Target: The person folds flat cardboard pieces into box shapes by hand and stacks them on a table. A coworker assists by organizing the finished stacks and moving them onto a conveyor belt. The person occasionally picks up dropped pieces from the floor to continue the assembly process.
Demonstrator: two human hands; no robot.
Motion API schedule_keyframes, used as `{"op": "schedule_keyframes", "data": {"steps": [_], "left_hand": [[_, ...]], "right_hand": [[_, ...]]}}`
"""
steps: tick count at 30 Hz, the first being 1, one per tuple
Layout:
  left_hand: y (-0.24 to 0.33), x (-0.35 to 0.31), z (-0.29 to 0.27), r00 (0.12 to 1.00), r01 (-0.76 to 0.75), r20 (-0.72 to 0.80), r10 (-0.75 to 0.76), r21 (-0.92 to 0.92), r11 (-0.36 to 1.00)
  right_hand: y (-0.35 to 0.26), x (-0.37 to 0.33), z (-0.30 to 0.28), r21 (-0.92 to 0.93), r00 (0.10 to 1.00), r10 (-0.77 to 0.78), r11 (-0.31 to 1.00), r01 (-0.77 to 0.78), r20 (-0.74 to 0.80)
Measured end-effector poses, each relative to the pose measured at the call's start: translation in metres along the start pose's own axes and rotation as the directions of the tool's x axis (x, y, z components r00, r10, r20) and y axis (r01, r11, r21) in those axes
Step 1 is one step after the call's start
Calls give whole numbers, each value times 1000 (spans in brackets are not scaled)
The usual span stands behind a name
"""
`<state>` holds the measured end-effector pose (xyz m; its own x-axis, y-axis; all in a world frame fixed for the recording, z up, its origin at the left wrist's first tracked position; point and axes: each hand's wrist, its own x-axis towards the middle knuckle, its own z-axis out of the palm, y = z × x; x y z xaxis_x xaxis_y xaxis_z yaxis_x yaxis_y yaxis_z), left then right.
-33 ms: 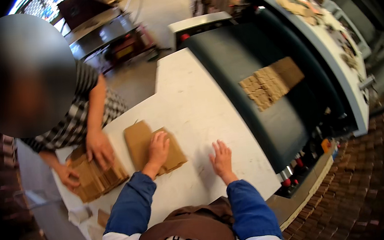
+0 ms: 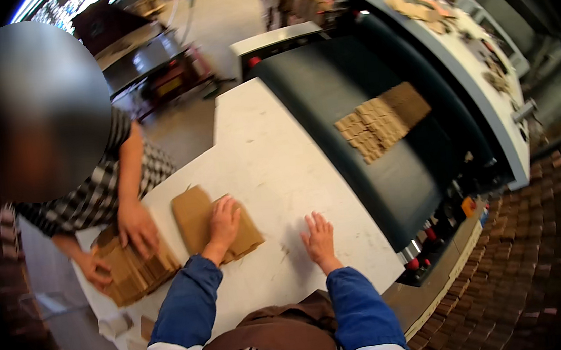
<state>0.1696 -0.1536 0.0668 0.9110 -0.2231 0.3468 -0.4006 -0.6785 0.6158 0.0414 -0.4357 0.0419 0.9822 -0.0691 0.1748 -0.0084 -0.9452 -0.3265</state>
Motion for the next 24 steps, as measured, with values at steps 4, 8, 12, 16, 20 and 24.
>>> {"op": "schedule_keyframes", "data": {"steps": [4,8,12,16,20,24], "left_hand": [[-5,5,41,987,-152,68,146,95,984],[-6,-5,40,991,-121,77,111,138,983],[-8,-10,43,981,-148,157,117,200,969],[1,-8,41,977,-119,202,73,229,966],[3,-1,44,973,-77,229,26,218,973],[15,11,39,975,-45,221,-10,245,969]], "right_hand": [[36,-51,0,-77,991,115,991,-110,62],[34,-57,-2,-85,980,150,987,-139,134],[25,-71,-5,-62,974,154,987,-146,167],[31,-58,-10,-77,975,153,987,-142,158],[35,-56,-16,-66,976,151,988,-142,159],[38,-55,-17,-2,982,127,992,-128,137]]}}
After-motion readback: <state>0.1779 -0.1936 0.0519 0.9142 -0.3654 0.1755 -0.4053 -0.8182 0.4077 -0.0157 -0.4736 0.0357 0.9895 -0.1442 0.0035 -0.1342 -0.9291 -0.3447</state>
